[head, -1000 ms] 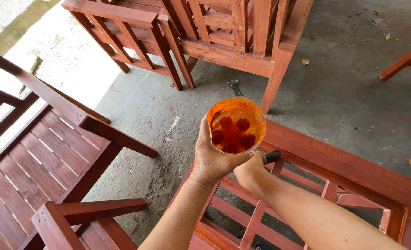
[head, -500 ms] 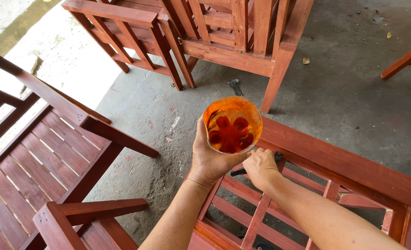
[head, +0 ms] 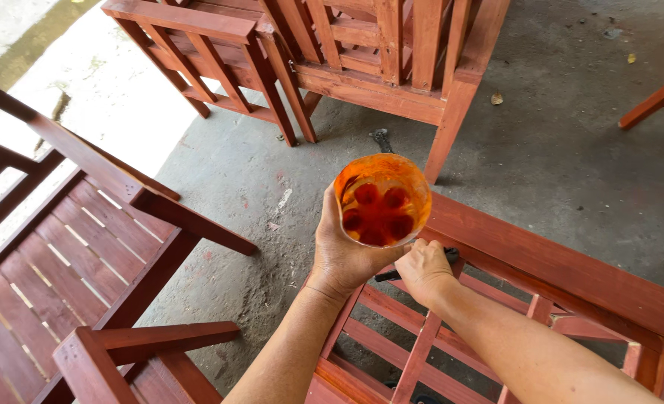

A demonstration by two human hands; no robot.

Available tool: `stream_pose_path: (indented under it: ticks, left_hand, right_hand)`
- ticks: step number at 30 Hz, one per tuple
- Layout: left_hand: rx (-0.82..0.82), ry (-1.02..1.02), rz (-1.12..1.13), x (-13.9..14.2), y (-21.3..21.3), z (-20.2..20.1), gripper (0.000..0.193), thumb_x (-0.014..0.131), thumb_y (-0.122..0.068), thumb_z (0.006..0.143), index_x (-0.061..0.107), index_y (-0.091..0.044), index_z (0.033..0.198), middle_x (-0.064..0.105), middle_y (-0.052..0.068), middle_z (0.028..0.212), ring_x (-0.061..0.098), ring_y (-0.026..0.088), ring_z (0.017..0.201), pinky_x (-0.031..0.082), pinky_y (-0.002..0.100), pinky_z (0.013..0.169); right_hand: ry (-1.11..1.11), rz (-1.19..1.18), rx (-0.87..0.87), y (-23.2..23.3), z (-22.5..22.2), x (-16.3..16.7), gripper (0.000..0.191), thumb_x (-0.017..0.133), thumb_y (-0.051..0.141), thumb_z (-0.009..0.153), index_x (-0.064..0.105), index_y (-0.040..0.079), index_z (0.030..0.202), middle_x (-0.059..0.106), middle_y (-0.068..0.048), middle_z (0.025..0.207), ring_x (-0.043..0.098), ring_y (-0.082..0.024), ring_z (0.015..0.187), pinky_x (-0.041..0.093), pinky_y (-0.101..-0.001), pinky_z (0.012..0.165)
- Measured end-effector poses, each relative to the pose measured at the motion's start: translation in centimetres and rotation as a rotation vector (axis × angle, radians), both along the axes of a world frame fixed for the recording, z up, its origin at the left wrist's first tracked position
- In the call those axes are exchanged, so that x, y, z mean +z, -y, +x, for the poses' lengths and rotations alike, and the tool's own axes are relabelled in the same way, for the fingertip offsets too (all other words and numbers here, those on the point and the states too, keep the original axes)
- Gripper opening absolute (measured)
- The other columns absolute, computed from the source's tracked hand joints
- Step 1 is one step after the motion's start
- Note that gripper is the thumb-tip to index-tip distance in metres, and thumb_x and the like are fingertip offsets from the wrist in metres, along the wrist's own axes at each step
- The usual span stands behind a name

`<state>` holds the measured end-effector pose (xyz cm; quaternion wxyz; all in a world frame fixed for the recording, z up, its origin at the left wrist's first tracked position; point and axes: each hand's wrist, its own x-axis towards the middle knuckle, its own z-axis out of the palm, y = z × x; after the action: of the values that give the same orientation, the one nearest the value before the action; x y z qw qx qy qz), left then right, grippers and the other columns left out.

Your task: The person holds a bowl of reddish-orange wood stain in one hand and a brush in the other, brushing the stain onto the slats and frame of a wooden chair. They repeatedly dip the brush into the bowl and work the stain across the chair's lattice and edges.

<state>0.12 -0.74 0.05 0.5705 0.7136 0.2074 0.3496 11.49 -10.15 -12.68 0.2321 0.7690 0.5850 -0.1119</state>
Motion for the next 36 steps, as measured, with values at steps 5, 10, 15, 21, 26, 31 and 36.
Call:
stream_pose_path:
  ticks: [5,10,15,21,26,31,36]
  left_hand:
    - [0.019,-0.053,0.056,0.1,-0.5,-0.4,0.103,0.098,-0.020,0.061,0.039,-0.008,0.145,0.063,0.010,0.137,0.064,0.022,0.130,0.054,0.036,0.112]
    - [-0.029,-0.009,-0.073,0.5,-0.8,-0.2,0.102,0.095,-0.018,0.060,0.039,-0.009,0.145,0.062,0.010,0.138,0.063,0.022,0.131,0.054,0.037,0.113]
    - [-0.014,-0.067,0.030,0.5,-0.5,-0.1,0.109,0.101,-0.018,0.054,0.037,-0.009,0.143,0.061,0.010,0.136,0.062,0.023,0.130,0.051,0.037,0.113]
    - [-0.005,-0.033,0.045,-0.1,-0.1,0.1,0.105,0.097,-0.017,0.059,0.038,-0.008,0.145,0.062,0.011,0.137,0.064,0.023,0.131,0.055,0.037,0.113]
    - [0.001,-0.051,0.012,-0.5,0.2,0.5,0.103,0.097,-0.018,0.061,0.038,-0.008,0.144,0.063,0.010,0.136,0.065,0.022,0.130,0.056,0.037,0.111]
    - [-0.004,-0.087,0.012,-0.4,0.0,0.3,0.106,0.098,-0.018,0.057,0.038,-0.008,0.143,0.063,0.009,0.135,0.064,0.021,0.129,0.056,0.036,0.111]
    - [0.009,-0.038,0.021,0.0,0.2,0.3,0.102,0.098,-0.018,0.059,0.041,-0.008,0.143,0.064,0.010,0.135,0.066,0.022,0.129,0.057,0.037,0.111]
  right_hand:
    - [-0.025,-0.086,-0.014,-1.1,-0.4,1.3,0.021,0.077,0.020,0.085,0.077,0.015,0.106,0.068,-0.004,0.113,0.062,-0.024,0.112,0.051,-0.0385,0.081]
    - [-0.078,-0.052,0.071,-0.6,-1.2,2.1,0.013,0.073,0.022,0.089,0.079,0.014,0.098,0.074,-0.006,0.101,0.063,-0.024,0.108,0.046,-0.0381,0.084]
    - [-0.055,0.022,0.161,1.3,0.7,1.2,0.007,0.072,0.017,0.086,0.078,0.015,0.089,0.071,-0.003,0.095,0.063,-0.023,0.103,0.047,-0.0372,0.080]
    - [-0.314,0.522,0.180,1.1,2.0,-0.5,0.015,0.072,0.015,0.077,0.078,0.025,0.087,0.071,-0.002,0.086,0.070,-0.027,0.089,0.056,-0.0432,0.078]
    - [-0.347,0.386,0.142,2.2,1.0,-1.5,0.007,0.070,0.013,0.083,0.076,0.014,0.086,0.071,-0.007,0.092,0.070,-0.027,0.096,0.059,-0.0380,0.076]
    - [-0.126,0.122,0.080,3.2,-0.1,-1.9,0.007,0.071,0.009,0.082,0.074,0.007,0.089,0.069,-0.012,0.100,0.069,-0.028,0.099,0.061,-0.0381,0.077]
    - [-0.392,0.294,-0.116,2.6,0.8,-0.7,0.008,0.074,0.019,0.084,0.076,0.017,0.092,0.069,-0.010,0.098,0.070,-0.029,0.097,0.058,-0.0415,0.080]
